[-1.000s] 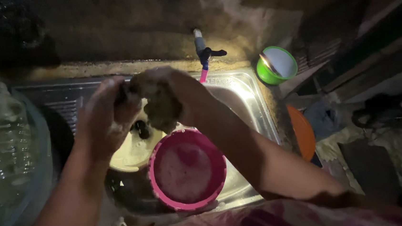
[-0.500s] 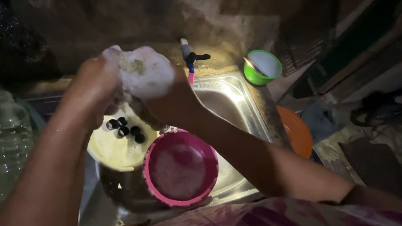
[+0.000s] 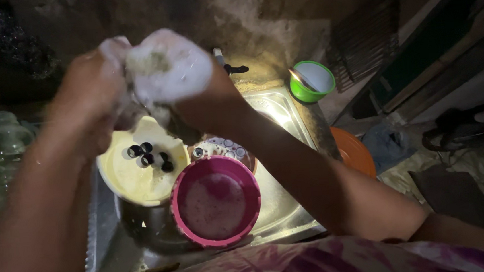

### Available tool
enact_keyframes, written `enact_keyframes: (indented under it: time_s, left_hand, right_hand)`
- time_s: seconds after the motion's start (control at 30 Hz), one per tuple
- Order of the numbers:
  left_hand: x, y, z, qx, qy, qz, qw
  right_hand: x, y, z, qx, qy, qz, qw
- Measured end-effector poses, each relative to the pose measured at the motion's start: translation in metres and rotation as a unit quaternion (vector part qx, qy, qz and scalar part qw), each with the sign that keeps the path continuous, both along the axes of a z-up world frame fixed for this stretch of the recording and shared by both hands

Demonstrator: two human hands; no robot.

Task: The person scrubs a green cloth with soap in a pink bowl, then rinses the cloth and several bowls under running water in a stainless steel sink. The person handles the cloth and bowls one at a time, scrubbing and rinsing them thoroughly.

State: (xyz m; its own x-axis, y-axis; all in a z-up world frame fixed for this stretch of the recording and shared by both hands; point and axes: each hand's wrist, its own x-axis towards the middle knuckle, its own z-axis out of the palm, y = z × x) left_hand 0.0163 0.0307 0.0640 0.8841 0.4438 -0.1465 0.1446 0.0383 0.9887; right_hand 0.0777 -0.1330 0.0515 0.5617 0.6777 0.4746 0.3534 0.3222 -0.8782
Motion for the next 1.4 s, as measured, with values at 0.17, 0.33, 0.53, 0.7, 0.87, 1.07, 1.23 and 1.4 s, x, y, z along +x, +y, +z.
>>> enact_keyframes:
  time_s: [0.17, 0.33, 0.53, 0.7, 0.87, 1.07, 1.23, 1.4]
  left_hand:
    - [0.006, -0.006, -0.015, 0.317, -0.216, 0.035, 0.923]
    - [-0.007, -0.025, -0.034, 0.348, -0.345, 0.032, 0.871]
    - [0.001, -0.012, -0.031, -0.031, -0.062, 0.003, 0.998]
    - [0.015, 0.019, -0.057, -0.258, 0.056, -0.033, 0.964]
    - [0.018, 0.017, -0.082, -0.314, -0.033, 0.034, 0.948]
    - [-0.007, -0.030, -0.079, -0.165, -0.193, -0.025, 0.967]
    - [-0.039, -0.053, -0.062, -0.272, -0.090, -0.058, 0.956]
    - [-0.030, -0.051, -0.058, -0.325, -0.129, -0.039, 0.936]
  right_hand:
    - [-0.005, -0.008, 0.010, -0.042, 0.180, 0.017, 0.983]
    - [-0.008, -0.020, 0.012, -0.089, 0.237, 0.097, 0.963]
    - [-0.008, -0.008, -0.003, -0.048, -0.085, -0.007, 0.995]
    - [0.006, -0.005, -0.011, -0.080, -0.333, -0.123, 0.932]
    - [0.006, 0.016, -0.019, -0.023, 0.039, -0.134, 0.990]
    - [-0.017, 0.043, -0.044, 0.034, -0.151, -0.287, 0.945]
    - [0.027, 0.035, -0.046, -0.023, -0.013, -0.235, 0.972]
    - [0.012, 0.047, -0.051, 0.001, -0.138, -0.281, 0.950]
